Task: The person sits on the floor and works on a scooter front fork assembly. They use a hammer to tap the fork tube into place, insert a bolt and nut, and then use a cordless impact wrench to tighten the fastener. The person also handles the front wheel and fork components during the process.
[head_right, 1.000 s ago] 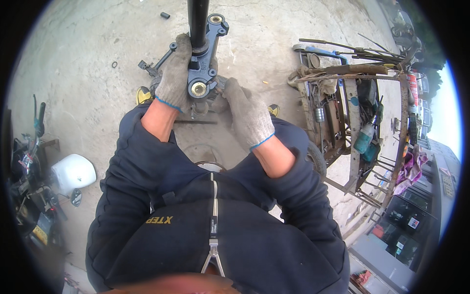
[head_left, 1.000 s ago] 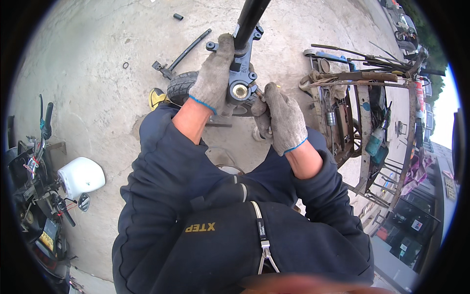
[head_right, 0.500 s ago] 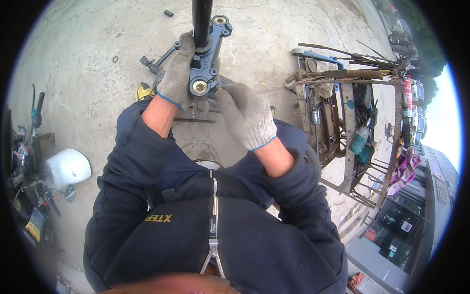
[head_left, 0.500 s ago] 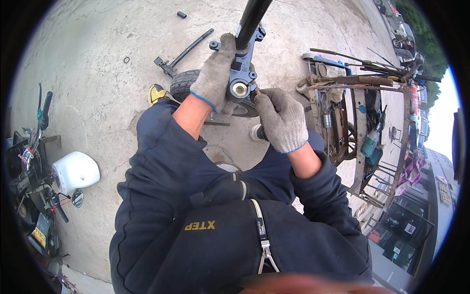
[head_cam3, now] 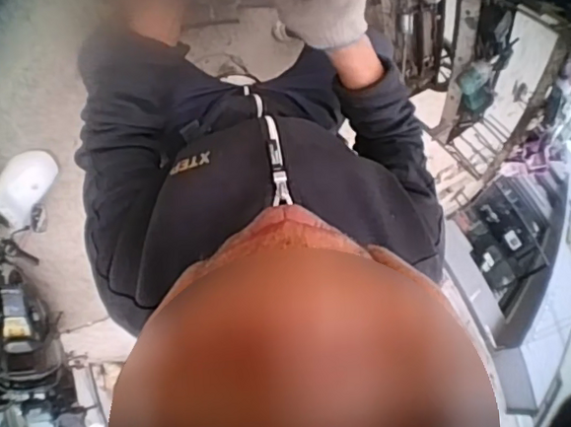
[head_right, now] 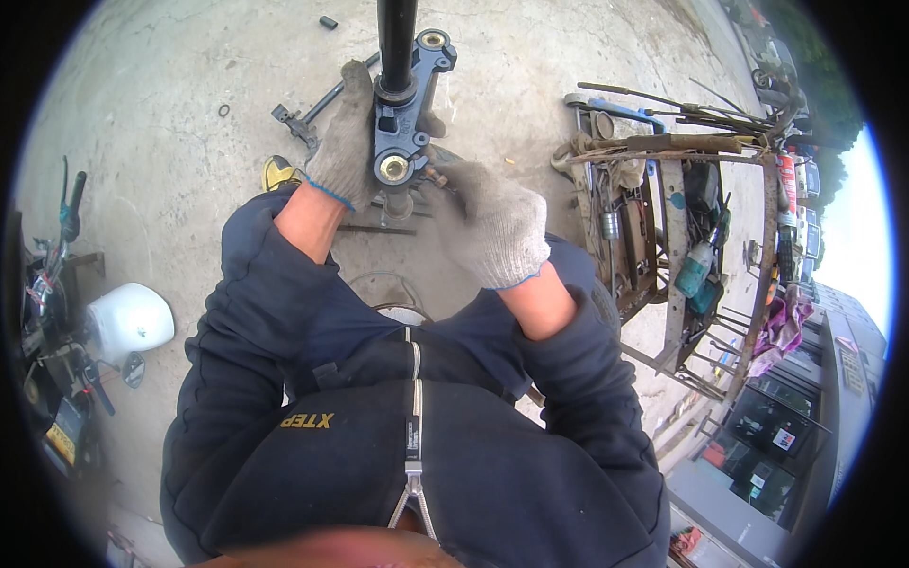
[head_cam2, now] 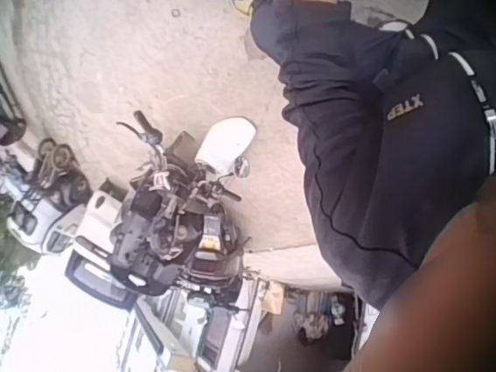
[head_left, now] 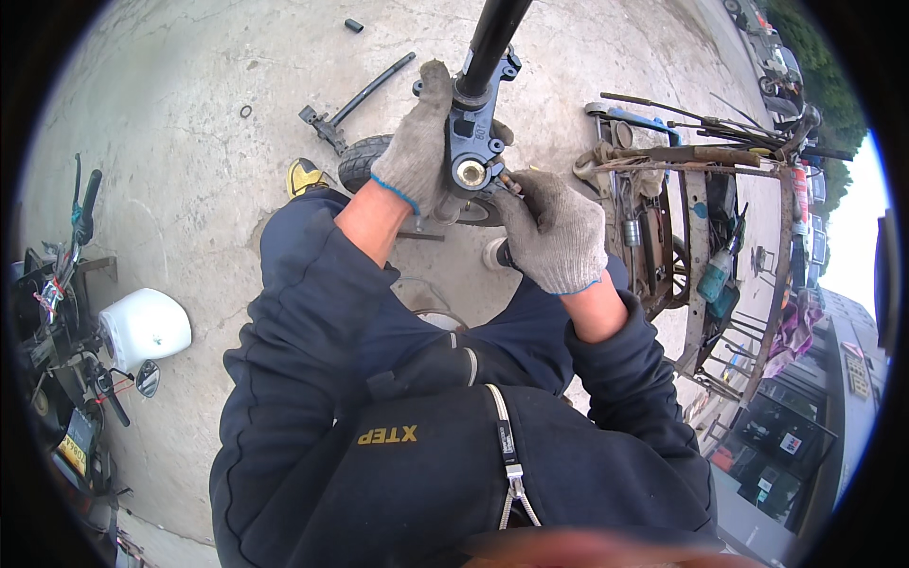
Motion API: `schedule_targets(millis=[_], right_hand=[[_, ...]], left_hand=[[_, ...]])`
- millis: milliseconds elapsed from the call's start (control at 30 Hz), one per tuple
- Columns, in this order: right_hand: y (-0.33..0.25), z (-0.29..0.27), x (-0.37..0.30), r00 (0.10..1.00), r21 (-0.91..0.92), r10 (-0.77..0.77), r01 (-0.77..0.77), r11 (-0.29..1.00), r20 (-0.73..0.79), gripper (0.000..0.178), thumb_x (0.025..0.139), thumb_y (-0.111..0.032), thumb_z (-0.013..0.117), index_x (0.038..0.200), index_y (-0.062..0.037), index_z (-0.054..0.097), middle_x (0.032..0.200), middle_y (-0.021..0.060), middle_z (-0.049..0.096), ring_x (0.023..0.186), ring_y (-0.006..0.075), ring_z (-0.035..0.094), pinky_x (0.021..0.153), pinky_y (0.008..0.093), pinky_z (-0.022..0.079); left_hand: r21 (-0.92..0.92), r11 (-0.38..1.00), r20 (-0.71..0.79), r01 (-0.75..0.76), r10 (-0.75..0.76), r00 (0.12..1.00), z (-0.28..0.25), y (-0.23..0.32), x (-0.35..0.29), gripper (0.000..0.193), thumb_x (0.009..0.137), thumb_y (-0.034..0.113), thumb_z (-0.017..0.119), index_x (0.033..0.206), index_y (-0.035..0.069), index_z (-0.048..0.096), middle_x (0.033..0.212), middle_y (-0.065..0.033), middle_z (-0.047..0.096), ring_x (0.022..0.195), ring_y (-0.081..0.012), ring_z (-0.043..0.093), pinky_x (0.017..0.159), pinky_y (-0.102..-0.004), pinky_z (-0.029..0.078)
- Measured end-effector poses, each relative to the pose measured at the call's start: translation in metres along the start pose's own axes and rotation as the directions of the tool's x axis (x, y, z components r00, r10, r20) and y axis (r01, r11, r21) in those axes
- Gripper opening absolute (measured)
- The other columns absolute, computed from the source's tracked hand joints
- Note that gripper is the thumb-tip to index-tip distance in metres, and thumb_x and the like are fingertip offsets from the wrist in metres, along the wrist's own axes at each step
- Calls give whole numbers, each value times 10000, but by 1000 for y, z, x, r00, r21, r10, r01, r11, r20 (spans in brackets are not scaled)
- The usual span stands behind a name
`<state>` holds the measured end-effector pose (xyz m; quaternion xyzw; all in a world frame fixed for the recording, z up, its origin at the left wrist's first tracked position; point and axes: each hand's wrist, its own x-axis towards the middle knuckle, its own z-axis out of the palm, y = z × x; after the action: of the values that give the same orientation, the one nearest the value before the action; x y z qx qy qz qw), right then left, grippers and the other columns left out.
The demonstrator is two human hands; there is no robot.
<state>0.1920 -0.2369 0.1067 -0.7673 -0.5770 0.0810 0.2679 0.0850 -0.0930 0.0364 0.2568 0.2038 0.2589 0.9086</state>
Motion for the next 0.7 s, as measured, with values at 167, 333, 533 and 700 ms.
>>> schedule_targets(millis=[167,333,533,700], right_hand=[[-5,3,1,997,-24,61,-60,998,46,198,916,-220,705,1015,-57,755,802,181,716,749,320,745,643,375,561],[-13,4,6,897,331,348,-427,842,272,256,993,-211,636,967,37,696,653,80,648,520,96,548,487,275,432],[-6,12,-3,741,720,446,-644,260,502,216,1007,-163,618,1105,26,651,724,56,630,543,101,524,487,232,403],[12,17,-14,761,847,414,-530,-47,499,348,945,26,593,1292,55,579,1086,154,668,862,219,695,713,322,588]], left_hand=[[17,1000,-15,14,-13,1000,-5,2,5,864,952,820,354,1202,38,622,904,-161,709,672,-233,723,589,-375,644],[16,1000,-46,12,-12,999,-5,4,4,812,970,793,370,1203,59,626,887,-141,710,661,-221,713,577,-349,627],[-25,1000,-62,-1,-1,998,-3,3,5,831,959,802,391,1186,36,622,844,-138,699,633,-220,699,568,-343,617],[-75,997,-82,-21,15,997,-5,5,10,786,929,826,422,1077,75,603,782,-111,667,617,-219,687,568,-385,624]])
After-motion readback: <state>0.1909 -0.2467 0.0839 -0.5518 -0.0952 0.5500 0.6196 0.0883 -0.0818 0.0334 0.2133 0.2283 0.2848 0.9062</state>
